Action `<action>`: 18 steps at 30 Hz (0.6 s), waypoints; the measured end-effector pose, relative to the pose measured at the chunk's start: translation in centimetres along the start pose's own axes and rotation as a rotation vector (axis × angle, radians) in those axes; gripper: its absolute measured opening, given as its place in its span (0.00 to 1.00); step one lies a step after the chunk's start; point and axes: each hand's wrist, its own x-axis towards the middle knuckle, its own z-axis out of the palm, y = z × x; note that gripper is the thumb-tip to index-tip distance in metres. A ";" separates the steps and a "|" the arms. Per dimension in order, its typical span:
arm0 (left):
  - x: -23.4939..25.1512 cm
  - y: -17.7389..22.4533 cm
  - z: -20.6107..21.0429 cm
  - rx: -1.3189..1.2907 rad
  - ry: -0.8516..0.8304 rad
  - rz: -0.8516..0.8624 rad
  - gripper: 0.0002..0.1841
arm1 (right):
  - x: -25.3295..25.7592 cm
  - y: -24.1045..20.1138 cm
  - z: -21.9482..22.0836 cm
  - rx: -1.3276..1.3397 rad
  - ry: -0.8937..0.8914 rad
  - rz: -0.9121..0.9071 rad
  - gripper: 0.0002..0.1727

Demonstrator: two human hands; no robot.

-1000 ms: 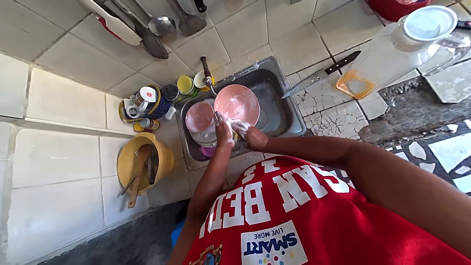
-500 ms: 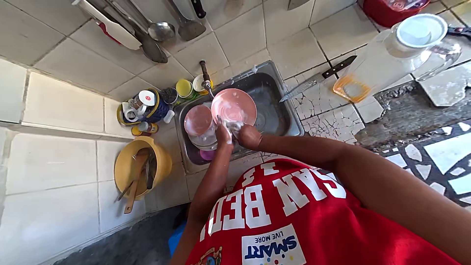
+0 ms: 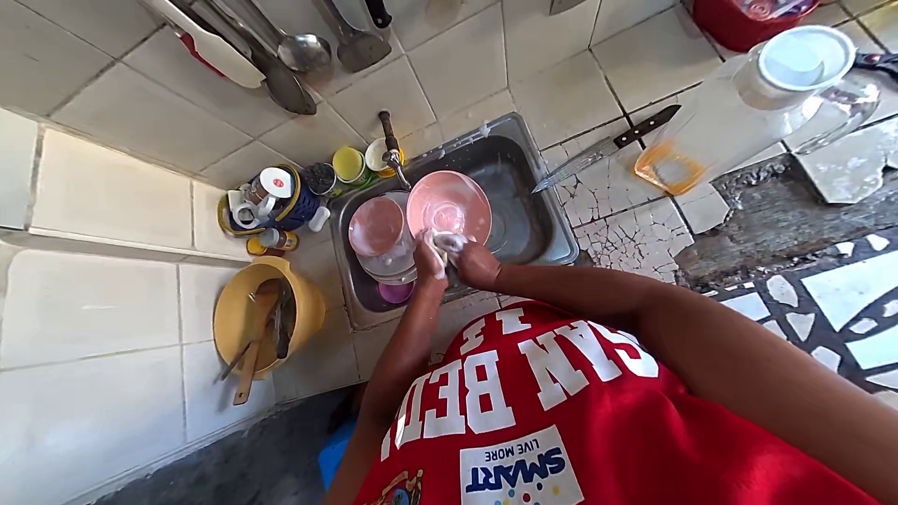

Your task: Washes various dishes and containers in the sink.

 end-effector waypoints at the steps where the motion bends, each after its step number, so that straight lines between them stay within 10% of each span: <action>1: 0.2 0.3 -0.4 0.025 0.024 -0.001 0.20 | -0.5 1.2 -0.1 -0.040 -0.055 -0.067 0.22; 6: 1.6 2.3 -3.6 0.037 -0.011 -0.127 0.20 | 0.6 8.8 -4.0 -0.283 -0.378 -0.250 0.23; 14: 1.8 -0.2 0.1 0.134 -0.040 0.036 0.29 | 1.0 -0.7 -1.5 -0.080 -0.010 0.158 0.10; 18: 2.1 1.9 -1.4 0.223 -0.057 0.011 0.30 | -1.5 4.3 0.4 -0.121 -0.035 -0.098 0.17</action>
